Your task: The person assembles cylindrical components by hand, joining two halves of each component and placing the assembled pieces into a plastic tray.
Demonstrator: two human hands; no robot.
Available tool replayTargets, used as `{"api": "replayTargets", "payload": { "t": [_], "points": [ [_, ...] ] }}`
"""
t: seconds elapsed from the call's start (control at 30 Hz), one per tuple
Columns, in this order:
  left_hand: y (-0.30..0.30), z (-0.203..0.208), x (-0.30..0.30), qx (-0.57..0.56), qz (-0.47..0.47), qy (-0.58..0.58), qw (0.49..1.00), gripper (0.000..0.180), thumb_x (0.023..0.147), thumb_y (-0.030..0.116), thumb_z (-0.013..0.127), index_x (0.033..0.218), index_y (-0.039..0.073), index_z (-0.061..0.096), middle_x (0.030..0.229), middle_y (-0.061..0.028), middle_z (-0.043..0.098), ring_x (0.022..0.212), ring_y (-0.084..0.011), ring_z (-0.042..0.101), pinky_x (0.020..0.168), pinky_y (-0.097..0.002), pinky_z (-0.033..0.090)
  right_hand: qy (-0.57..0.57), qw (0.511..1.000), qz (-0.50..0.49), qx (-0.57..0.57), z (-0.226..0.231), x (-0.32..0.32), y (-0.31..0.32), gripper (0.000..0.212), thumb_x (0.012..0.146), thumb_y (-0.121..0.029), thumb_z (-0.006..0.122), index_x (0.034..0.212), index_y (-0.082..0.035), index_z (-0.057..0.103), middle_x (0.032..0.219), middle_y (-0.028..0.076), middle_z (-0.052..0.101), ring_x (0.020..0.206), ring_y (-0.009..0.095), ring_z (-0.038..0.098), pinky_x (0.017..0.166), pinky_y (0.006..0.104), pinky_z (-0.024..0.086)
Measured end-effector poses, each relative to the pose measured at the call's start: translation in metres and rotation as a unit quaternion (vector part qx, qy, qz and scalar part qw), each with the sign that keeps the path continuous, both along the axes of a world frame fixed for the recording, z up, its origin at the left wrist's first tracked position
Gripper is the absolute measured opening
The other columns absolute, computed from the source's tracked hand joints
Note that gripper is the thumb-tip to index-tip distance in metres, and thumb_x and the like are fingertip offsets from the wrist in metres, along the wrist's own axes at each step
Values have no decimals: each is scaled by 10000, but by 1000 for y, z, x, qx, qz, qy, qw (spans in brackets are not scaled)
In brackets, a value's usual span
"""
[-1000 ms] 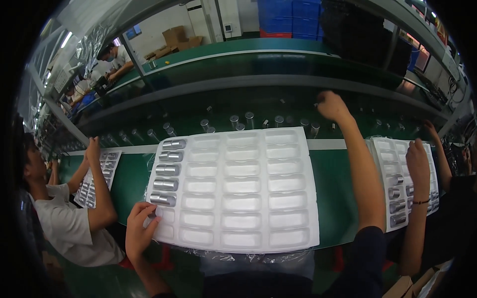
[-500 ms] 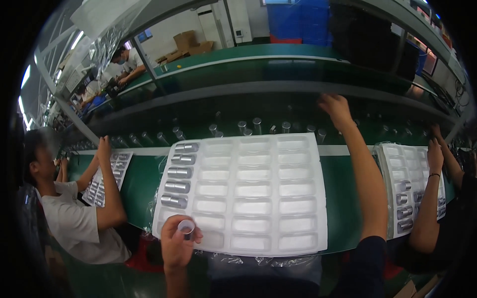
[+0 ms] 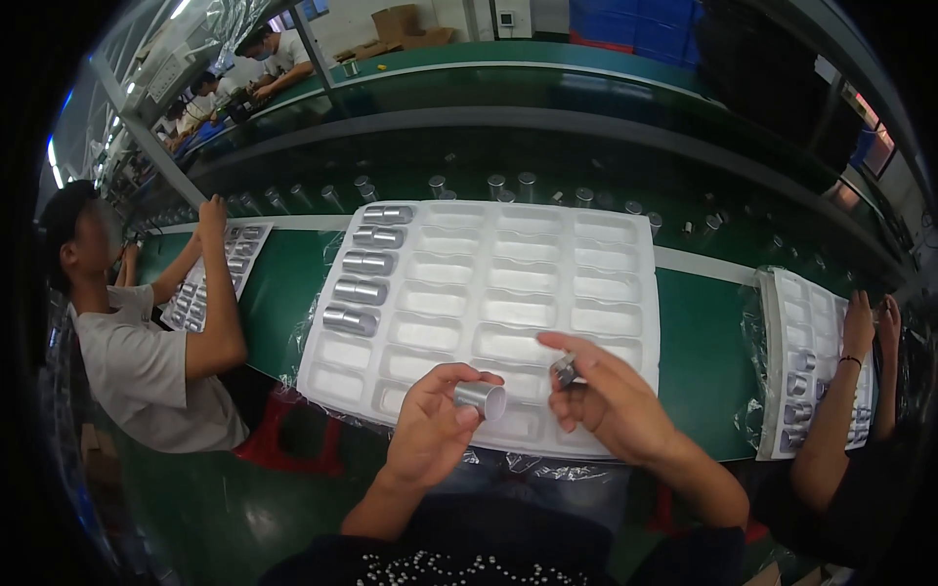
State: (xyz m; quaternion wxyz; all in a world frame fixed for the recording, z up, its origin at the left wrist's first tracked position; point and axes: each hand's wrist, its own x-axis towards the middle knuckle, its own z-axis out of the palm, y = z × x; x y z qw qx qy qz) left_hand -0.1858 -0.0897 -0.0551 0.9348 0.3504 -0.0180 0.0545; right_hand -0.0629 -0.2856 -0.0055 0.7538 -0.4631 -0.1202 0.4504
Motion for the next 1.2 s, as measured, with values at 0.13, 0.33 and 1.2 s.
{"api": "replayTargets", "payload": {
  "t": [0.13,0.33,1.2],
  "points": [
    [-7,2,-8,40,14,14,999,487,945,17,557,1417,-1,437,1263,-192,567,1167,-261,589,989,-384,494,-106,993,23,-45,3,-24,-3,472,1025,-172,494,1443,16,380,983,60,537,866,138,537,762,293,459],
    [-12,19,-19,-74,-40,14,996,480,961,-8,533,1427,-6,417,1191,-150,599,1154,-260,593,951,-354,499,-240,965,-103,5,-11,-32,-8,521,855,75,657,1338,41,464,1096,115,611,944,136,600,817,281,529],
    [-19,17,-22,168,-68,181,967,395,1064,370,413,1129,28,599,784,-17,602,631,-36,489,557,-170,394,-713,692,-39,-103,10,-42,-4,375,709,-86,837,1045,7,700,1027,145,718,924,290,702,746,343,545]
  ]
}}
